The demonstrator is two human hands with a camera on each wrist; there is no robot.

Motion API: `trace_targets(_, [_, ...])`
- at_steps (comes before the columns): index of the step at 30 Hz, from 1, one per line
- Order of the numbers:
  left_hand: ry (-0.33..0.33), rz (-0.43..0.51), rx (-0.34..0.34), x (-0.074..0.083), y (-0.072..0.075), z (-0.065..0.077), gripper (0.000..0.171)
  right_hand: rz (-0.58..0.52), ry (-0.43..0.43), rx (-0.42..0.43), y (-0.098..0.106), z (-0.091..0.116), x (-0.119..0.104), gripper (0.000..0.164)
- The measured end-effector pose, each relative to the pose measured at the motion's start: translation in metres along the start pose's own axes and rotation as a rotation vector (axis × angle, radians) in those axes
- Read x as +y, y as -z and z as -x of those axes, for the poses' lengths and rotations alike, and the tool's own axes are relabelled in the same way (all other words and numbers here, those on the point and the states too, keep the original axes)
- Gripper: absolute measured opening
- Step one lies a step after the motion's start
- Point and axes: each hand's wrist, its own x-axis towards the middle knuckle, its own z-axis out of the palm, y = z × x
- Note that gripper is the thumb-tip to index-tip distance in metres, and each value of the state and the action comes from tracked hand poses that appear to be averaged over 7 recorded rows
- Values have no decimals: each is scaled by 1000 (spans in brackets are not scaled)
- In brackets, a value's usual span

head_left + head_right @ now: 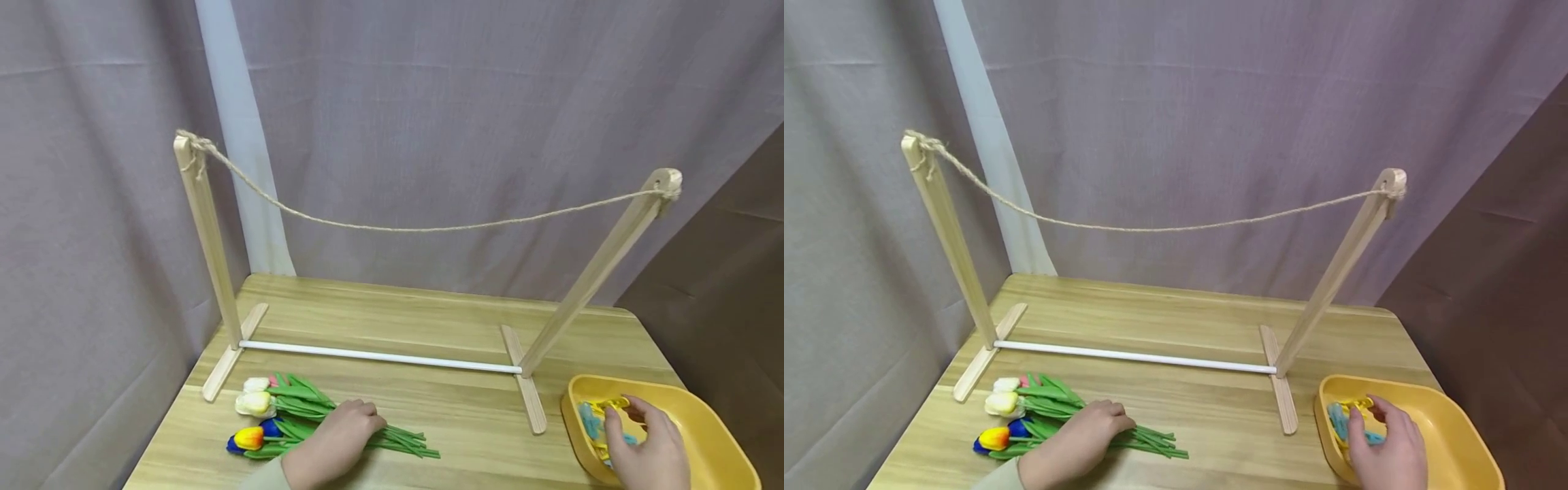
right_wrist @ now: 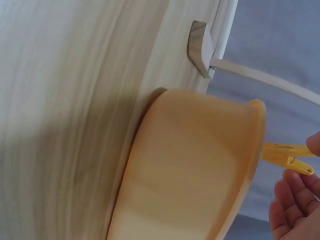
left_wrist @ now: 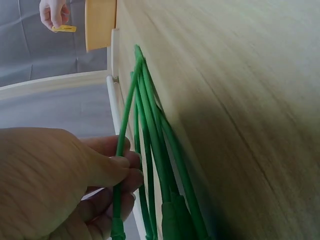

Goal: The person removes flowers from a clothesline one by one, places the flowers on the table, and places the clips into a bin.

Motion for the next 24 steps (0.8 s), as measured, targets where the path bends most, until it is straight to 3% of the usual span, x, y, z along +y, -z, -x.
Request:
trace_targets(5, [25, 42, -55, 1, -1, 5, 22, 65, -11, -58, 2, 1, 8, 40])
trace_targets(11, [40, 73, -82, -1, -1, 3, 22, 119, 111, -65, -1, -4, 16, 39])
trace_targets(15, [32, 87, -77, -2, -1, 3, 22, 134, 120, -65, -3, -5, 18, 40])
trace_targets(19, [23, 82, -37, -1, -1, 3, 21, 120, 119, -64, -4, -6, 18, 41])
trace_targets(24, [16, 83, 70, -1, 0, 1, 12, 37, 171, -7, -10, -4, 2, 40])
